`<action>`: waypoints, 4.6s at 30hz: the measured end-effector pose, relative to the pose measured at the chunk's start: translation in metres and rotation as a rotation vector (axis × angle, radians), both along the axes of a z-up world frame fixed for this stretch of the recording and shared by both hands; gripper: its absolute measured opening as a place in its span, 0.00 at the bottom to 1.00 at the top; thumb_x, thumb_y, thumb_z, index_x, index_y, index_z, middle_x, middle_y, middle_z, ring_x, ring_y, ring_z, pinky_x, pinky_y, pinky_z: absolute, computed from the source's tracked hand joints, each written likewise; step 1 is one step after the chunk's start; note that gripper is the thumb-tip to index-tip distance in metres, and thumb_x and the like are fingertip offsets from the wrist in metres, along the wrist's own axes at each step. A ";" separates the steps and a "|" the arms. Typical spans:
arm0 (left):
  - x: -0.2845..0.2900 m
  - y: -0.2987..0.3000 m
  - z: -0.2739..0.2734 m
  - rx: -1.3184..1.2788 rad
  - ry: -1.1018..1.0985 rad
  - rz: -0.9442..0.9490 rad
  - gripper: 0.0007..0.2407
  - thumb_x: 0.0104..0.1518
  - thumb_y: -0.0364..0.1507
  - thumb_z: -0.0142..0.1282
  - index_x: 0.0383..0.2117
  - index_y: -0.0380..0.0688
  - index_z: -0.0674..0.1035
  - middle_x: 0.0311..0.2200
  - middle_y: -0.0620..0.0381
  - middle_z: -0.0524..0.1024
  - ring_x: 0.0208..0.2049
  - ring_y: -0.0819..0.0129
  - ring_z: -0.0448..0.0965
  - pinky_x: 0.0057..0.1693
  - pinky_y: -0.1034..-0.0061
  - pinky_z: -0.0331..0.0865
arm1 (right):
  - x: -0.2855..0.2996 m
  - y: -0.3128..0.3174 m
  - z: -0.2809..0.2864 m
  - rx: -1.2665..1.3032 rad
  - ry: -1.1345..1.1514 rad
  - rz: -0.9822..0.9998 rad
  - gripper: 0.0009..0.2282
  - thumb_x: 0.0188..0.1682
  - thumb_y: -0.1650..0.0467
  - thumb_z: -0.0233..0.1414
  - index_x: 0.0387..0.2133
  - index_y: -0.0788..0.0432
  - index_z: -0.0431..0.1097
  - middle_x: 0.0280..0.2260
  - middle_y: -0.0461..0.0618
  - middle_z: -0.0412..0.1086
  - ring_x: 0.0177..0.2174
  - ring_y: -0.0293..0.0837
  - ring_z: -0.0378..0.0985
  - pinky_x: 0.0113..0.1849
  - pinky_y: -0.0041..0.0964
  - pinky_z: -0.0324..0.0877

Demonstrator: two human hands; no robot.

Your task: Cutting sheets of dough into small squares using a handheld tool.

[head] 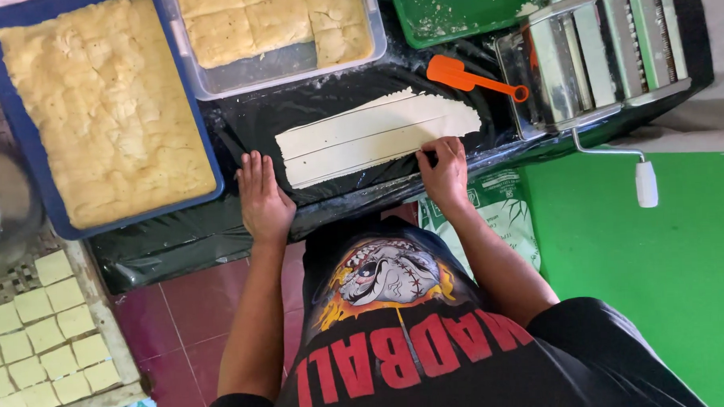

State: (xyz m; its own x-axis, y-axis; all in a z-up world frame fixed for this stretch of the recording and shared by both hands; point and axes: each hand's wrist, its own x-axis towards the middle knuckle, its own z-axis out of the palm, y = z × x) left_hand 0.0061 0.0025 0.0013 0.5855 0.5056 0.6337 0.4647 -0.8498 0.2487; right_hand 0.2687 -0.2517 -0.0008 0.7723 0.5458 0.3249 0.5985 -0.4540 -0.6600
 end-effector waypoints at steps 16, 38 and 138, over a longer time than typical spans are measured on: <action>-0.018 0.010 -0.016 -0.152 0.031 -0.098 0.22 0.54 0.18 0.53 0.59 0.33 0.74 0.65 0.39 0.66 0.68 0.44 0.62 0.70 0.54 0.53 | -0.001 0.009 -0.003 -0.187 -0.013 -0.016 0.06 0.43 0.69 0.64 0.28 0.58 0.76 0.34 0.55 0.69 0.39 0.60 0.75 0.44 0.49 0.71; -0.015 -0.007 0.041 -0.360 -0.035 -0.321 0.17 0.59 0.21 0.54 0.55 0.37 0.76 0.62 0.39 0.68 0.67 0.40 0.60 0.69 0.47 0.52 | -0.068 0.025 0.031 0.045 0.202 -0.100 0.04 0.43 0.70 0.62 0.27 0.58 0.75 0.38 0.53 0.73 0.33 0.52 0.78 0.35 0.39 0.74; -0.026 0.023 0.023 -0.195 -0.216 -0.345 0.12 0.54 0.19 0.53 0.44 0.36 0.82 0.44 0.46 0.80 0.54 0.48 0.79 0.67 0.59 0.64 | -0.061 0.038 0.040 -0.049 0.141 0.011 0.02 0.45 0.73 0.63 0.30 0.58 0.79 0.34 0.52 0.77 0.34 0.56 0.81 0.36 0.45 0.75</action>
